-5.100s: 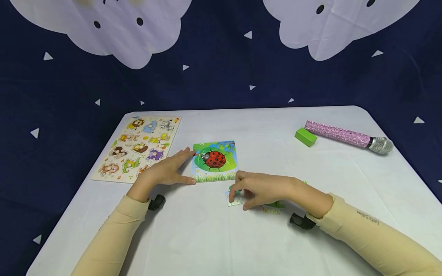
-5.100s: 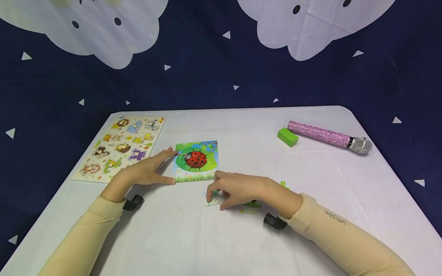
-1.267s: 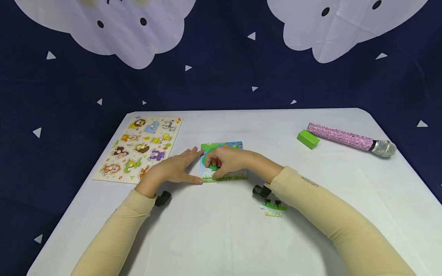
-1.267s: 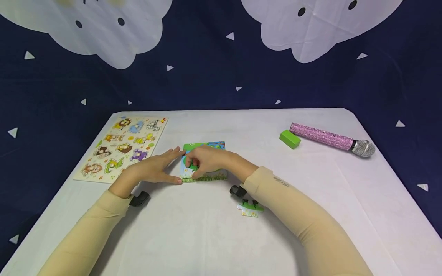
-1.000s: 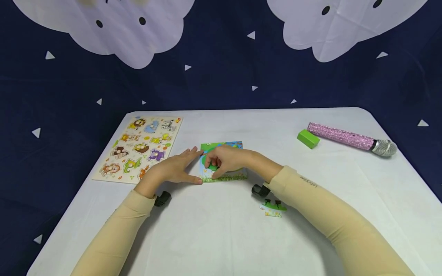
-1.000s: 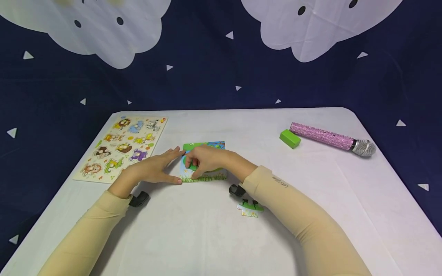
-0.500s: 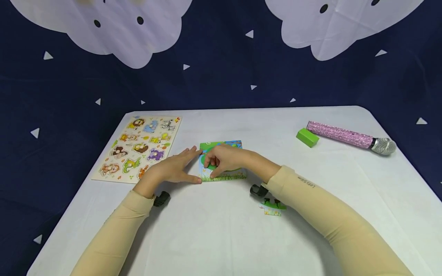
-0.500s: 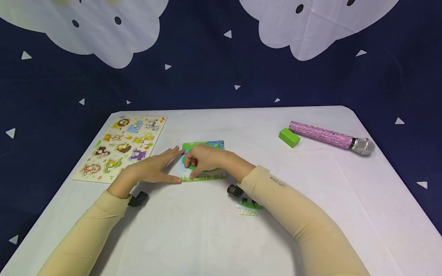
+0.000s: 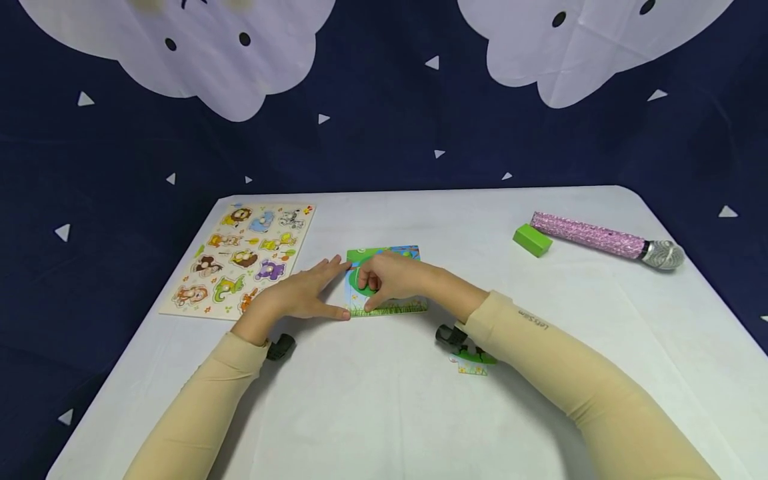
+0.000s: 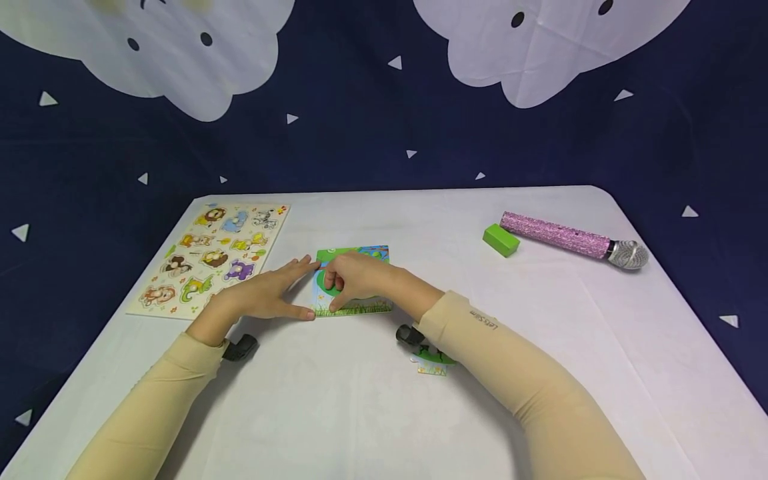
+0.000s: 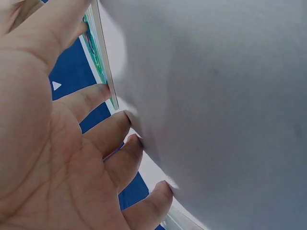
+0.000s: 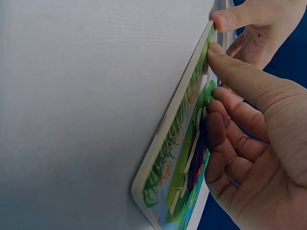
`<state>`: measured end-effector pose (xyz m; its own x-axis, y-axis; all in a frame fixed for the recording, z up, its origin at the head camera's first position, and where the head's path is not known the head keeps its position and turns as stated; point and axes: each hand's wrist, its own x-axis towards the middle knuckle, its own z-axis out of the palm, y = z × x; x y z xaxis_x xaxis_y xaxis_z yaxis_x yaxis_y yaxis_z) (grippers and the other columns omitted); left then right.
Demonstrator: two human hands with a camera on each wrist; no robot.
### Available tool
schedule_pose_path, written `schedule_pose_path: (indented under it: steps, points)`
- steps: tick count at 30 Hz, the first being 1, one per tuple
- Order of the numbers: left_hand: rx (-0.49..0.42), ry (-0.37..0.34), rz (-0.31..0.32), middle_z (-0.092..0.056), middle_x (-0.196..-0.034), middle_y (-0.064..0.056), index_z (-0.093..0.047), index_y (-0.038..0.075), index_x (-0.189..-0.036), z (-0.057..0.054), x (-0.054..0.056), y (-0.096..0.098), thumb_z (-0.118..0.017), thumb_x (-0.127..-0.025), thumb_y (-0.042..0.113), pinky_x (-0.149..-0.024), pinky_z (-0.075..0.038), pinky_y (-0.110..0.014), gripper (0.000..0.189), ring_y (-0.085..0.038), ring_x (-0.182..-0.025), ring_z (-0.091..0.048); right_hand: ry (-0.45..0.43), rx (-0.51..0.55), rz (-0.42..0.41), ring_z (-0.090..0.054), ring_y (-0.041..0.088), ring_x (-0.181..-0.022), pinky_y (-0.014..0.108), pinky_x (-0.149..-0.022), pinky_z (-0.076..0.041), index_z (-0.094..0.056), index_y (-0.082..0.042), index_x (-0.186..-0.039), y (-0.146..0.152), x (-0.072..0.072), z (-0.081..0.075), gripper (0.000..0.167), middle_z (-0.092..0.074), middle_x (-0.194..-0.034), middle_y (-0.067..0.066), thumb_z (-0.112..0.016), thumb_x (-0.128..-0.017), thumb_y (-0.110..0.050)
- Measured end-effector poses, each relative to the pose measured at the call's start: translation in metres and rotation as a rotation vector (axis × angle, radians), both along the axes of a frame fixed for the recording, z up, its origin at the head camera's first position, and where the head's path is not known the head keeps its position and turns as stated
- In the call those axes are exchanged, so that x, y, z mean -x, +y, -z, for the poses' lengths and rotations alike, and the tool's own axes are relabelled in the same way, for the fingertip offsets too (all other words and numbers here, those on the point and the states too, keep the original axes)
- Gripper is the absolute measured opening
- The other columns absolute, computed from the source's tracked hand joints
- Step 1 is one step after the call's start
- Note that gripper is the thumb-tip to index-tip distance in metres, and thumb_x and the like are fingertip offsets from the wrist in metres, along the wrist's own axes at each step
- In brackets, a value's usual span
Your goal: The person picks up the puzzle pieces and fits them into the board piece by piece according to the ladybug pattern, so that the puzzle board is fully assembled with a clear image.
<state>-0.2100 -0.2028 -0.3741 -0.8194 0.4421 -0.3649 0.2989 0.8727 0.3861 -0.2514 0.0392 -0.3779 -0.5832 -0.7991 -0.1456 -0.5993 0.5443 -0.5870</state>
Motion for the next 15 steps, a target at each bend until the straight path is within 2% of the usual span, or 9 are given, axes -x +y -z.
schedule_pose_path:
  steps: [9,15]
  points:
    - [-0.003,0.010,0.018,-0.009,-0.182,-0.015,-0.020,0.016,-0.174,-0.001,-0.002,0.002,-0.078,-0.094,0.058,-0.133,-0.018,-0.069,0.107,-0.041,-0.169,-0.009,0.027,-0.029,-0.083,-0.054,0.009,-0.078,0.022,-0.074,-0.050,-0.073,-0.009,-0.119,0.015,-0.002,-0.006,0.032,-0.066,-0.091,-0.002,-0.084,-0.096,-0.028]
    - [0.006,0.020,0.012,-0.009,-0.182,-0.015,-0.021,0.017,-0.174,-0.001,-0.002,0.001,-0.079,-0.093,0.057,-0.134,-0.017,-0.067,0.107,-0.040,-0.169,-0.008,0.053,-0.064,-0.069,-0.054,0.010,-0.078,0.026,-0.074,-0.050,-0.074,-0.011,-0.118,0.038,-0.009,-0.015,0.030,-0.067,-0.091,-0.003,-0.084,-0.096,-0.029]
